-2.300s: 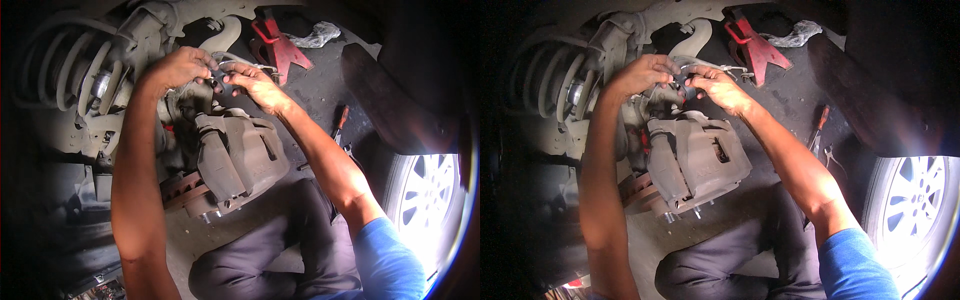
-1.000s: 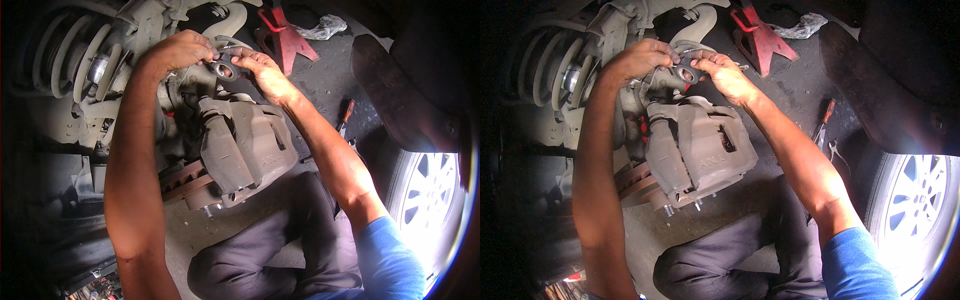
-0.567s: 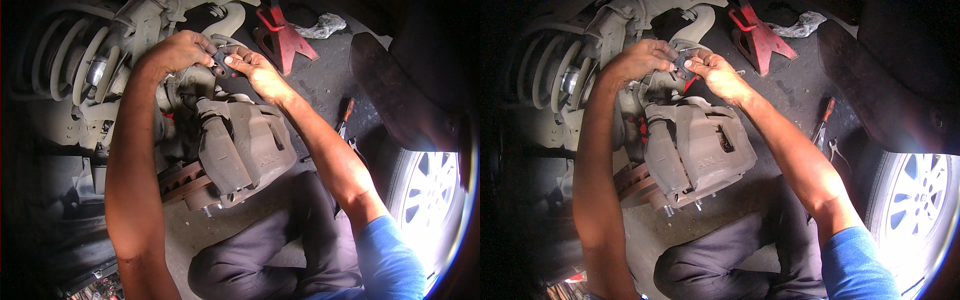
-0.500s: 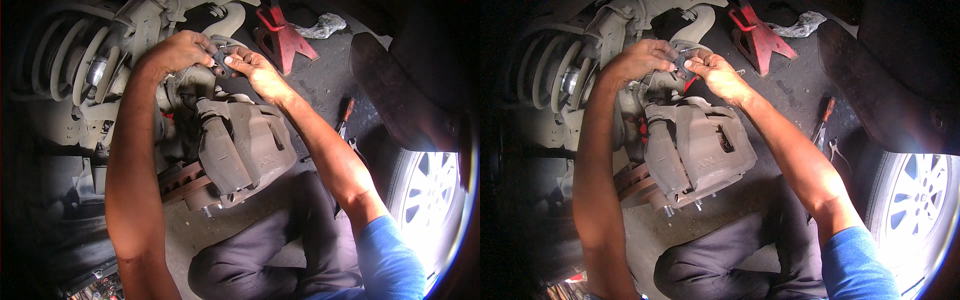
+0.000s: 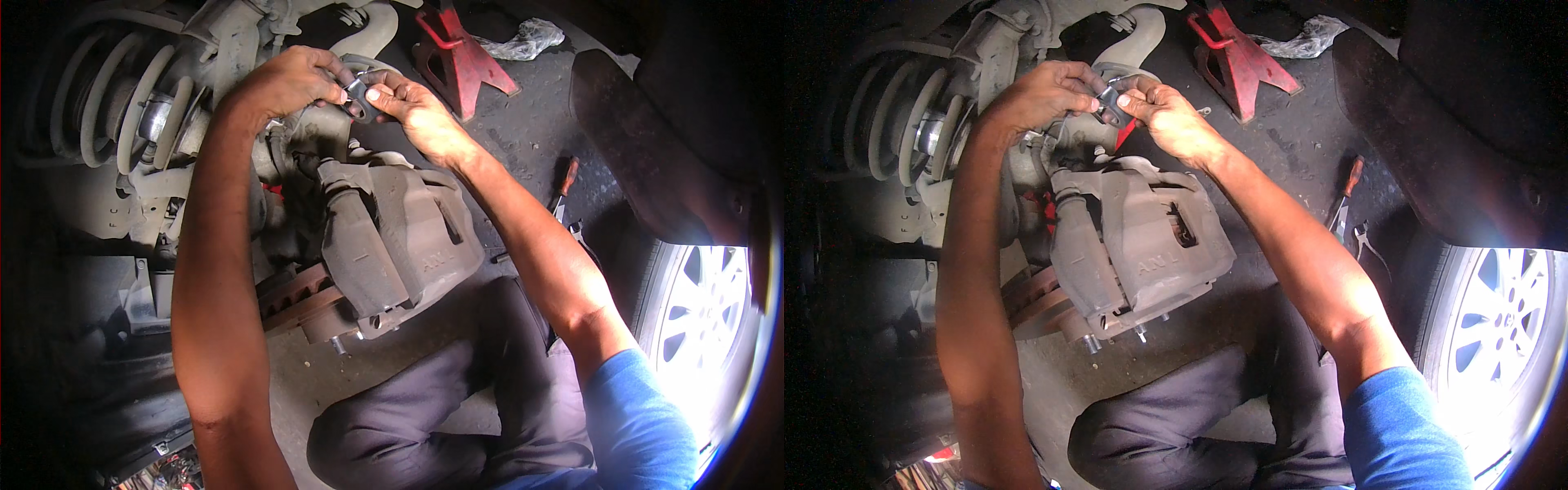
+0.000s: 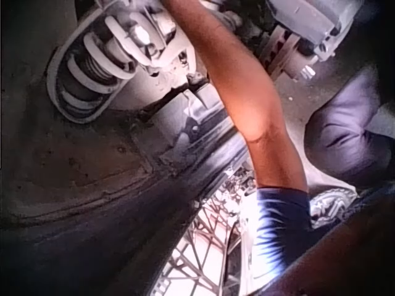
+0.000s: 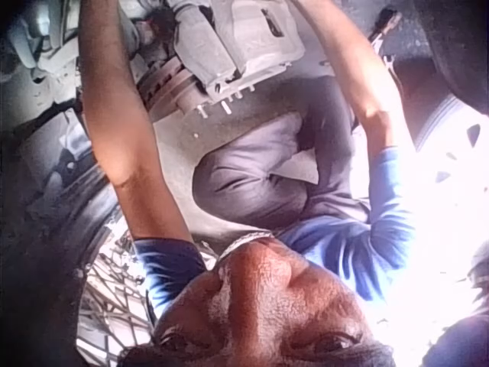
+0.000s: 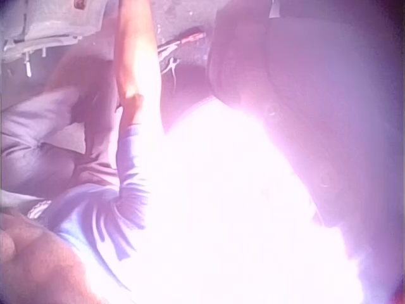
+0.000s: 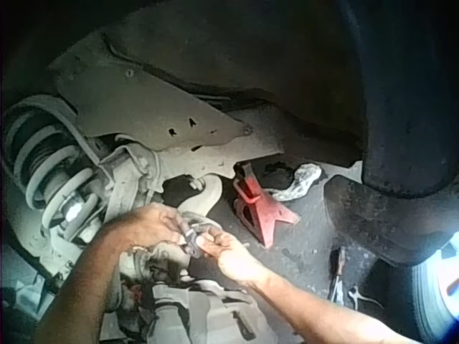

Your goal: Replacing brake pads on a vehicle's disc brake assembly.

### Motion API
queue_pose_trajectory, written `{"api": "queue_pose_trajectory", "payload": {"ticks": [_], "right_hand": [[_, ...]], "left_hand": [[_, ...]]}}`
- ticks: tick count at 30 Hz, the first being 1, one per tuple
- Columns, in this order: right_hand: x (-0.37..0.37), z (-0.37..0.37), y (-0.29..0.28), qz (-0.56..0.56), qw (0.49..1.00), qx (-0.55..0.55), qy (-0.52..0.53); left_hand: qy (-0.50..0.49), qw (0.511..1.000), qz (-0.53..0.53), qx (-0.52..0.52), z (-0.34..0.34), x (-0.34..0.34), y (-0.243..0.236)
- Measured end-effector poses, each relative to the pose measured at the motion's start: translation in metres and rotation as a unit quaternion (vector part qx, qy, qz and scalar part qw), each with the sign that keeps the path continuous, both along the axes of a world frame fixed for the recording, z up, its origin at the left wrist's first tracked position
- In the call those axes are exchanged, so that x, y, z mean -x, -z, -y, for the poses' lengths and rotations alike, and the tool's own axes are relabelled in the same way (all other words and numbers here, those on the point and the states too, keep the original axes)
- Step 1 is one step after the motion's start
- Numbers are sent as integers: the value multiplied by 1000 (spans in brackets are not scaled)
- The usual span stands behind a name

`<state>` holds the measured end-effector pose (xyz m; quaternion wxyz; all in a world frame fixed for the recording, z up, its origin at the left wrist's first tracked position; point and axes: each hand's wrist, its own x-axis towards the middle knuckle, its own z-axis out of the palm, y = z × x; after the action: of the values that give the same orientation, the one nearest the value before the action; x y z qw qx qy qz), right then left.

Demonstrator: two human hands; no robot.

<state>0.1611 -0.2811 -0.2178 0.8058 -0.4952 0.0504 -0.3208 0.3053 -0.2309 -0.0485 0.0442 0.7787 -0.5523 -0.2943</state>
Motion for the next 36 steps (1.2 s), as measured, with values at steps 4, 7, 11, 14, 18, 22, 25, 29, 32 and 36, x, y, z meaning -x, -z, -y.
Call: {"api": "queue_pose_trajectory", "payload": {"ticks": [4, 7, 11, 14, 18, 22, 25, 29, 32, 36], "right_hand": [[2, -1, -5, -2, 1000, -17, -10], [-1, -1, -7, -7, 1000, -18, 5], [0, 0, -6, -22, 1000, -20, 2], [-1, -1, -8, -28, 999, -22, 18], [1, -4, -10, -12, 999, -42, 11], [3, -4, -11, -12, 999, -39, 3], [2, -5, -10, -7, 999, -39, -9], [-1, -8, -10, 1, 999, -50, -8], [-1, -10, -10, 2, 999, -48, 12], [-1, -9, -12, -10, 999, -45, 15]], "left_hand": [[0, 1000, -16, -12, 1, 0, 0], [-7, 1000, -3, -9, 2, 0, 0], [-5, 1000, -22, -11, 3, -1, -1], [-21, 1000, -7, -4, 2, 1, -1], [-6, 1000, -8, -1, 2, 4, -3], [-34, 999, 6, 3, 1, 5, -3], [-30, 999, 5, 11, 2, 5, -2], [-31, 999, 14, 11, 1, 6, -2], [-33, 999, 39, 15, 0, 7, -1], [-26, 999, 40, 23, 1, 5, 1]]}}
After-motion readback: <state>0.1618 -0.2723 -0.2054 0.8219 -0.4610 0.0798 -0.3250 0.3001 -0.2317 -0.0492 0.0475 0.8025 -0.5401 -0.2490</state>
